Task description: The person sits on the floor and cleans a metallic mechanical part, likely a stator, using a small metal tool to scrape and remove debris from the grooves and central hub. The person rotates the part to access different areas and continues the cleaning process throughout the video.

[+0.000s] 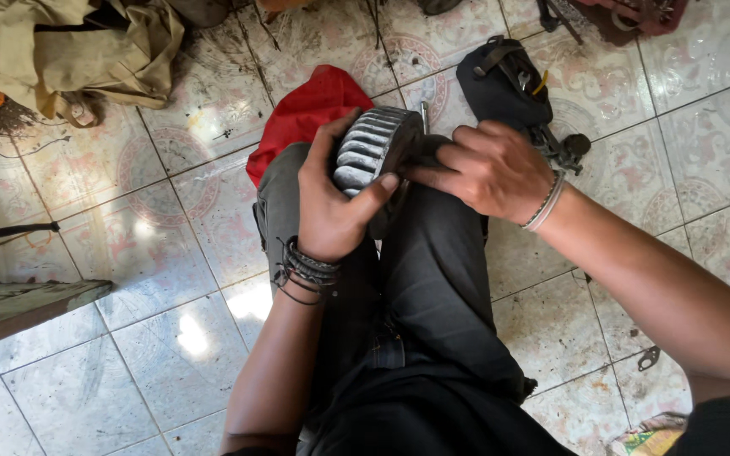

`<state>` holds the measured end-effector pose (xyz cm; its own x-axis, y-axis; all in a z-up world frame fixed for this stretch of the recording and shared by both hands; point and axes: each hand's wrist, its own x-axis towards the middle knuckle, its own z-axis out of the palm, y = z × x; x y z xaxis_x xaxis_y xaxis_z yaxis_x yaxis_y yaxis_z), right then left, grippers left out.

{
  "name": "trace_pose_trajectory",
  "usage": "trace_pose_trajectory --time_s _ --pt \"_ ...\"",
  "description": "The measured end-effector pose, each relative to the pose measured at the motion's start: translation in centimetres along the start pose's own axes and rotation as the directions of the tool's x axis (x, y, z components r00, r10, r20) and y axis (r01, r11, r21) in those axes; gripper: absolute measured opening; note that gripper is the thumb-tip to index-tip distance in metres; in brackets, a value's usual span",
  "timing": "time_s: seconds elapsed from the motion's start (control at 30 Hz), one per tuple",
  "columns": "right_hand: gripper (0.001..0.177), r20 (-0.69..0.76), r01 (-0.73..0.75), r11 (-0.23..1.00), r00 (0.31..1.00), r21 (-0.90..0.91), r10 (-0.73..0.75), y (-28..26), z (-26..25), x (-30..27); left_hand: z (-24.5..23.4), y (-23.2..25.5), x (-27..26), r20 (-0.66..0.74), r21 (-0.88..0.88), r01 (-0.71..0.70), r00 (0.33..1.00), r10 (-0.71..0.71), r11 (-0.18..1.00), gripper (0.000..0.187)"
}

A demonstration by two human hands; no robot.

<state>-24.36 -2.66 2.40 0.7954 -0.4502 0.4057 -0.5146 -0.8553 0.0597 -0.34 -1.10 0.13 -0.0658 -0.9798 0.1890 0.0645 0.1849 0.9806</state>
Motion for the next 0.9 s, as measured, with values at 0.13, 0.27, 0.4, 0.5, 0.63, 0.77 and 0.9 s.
trace_pose_trajectory --time_s 0.13,0.27,0.4,0.5,0.63,0.77,0.9 --pt "0.027 0.013 -0.085 0.983 0.996 0.16 0.084 -1.8 1.4 -1.1 0.0 0.5 0.2 -0.011 0.017 -0.006 1.0 0.007 1.0 0.072" --pt "0.026 0.0 -0.097 0.975 0.995 0.2 0.099 -1.6 -0.6 0.4 0.1 0.5 0.8 0.01 0.042 0.046 0.999 -0.047 0.998 0.07" --pt "0.025 -0.094 -0.287 0.904 0.939 0.318 0.331 -1.2 0.4 -0.8 0.3 0.3 2.6 0.013 0.087 0.299 0.953 -0.302 0.95 0.072" --pt "0.026 0.015 -0.337 0.874 0.935 0.351 0.354 -1.5 0.5 -1.2 0.0 -0.7 4.7 0.039 0.13 0.262 0.962 -0.269 0.956 0.067" --pt "0.024 -0.02 -0.289 0.911 0.951 0.293 0.308 -0.8 1.3 -0.4 -0.5 -1.1 5.1 0.154 -0.116 0.309 0.944 -0.29 0.944 0.053" --pt "0.026 -0.041 -0.172 0.979 0.983 0.112 0.178 -0.6 1.6 0.4 -0.8 -1.2 5.4 0.249 -0.093 0.272 0.938 -0.242 0.958 0.057" --pt "0.027 0.086 -0.178 0.942 0.983 0.285 0.16 -0.7 1.5 0.3 -0.9 -0.6 5.6 0.267 -0.012 0.205 0.944 -0.194 0.979 0.06"
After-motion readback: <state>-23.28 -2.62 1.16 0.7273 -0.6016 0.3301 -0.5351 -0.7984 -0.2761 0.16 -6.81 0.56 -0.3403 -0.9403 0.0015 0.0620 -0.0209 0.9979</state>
